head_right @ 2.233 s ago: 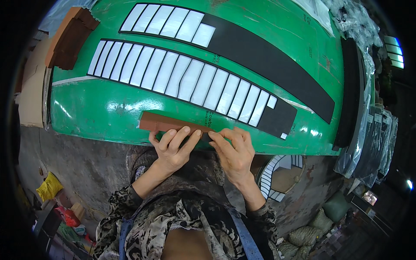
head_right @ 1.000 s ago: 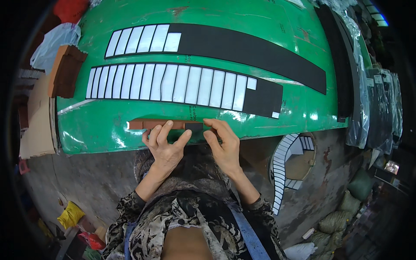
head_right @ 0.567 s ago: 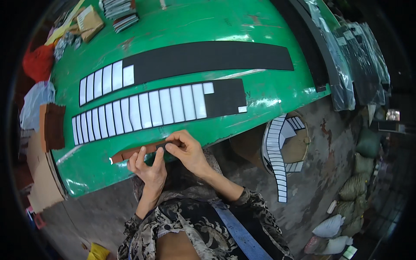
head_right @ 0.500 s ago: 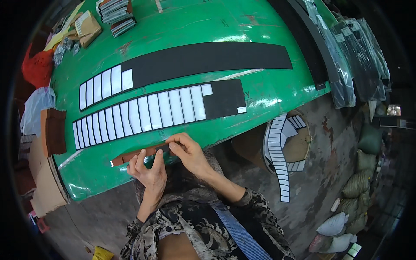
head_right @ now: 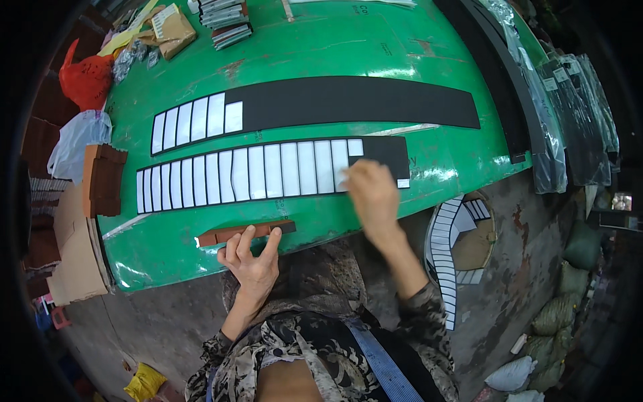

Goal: Applying adhesive labels to small wooden components on a assembly table.

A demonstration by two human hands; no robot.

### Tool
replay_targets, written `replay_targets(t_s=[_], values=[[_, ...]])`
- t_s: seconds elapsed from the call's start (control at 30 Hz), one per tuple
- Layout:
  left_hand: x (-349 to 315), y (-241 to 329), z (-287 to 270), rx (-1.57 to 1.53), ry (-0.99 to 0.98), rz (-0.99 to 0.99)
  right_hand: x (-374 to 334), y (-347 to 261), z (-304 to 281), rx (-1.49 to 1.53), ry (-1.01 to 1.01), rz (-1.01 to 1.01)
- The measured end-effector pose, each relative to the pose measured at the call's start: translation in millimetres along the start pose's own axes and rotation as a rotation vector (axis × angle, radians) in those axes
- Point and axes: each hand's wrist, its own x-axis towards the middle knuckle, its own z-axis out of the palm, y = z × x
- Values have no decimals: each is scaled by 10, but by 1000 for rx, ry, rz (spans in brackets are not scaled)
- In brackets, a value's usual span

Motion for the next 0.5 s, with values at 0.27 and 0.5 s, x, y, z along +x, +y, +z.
replay_targets(t_s=[0.27, 0.5], values=[[4, -179, -176, -252, -8, -12, 287, 267, -110, -183, -254, -40], [-32, -403, -398, -256, 49, -20, 242, 262, -121, -230, -324, 15]])
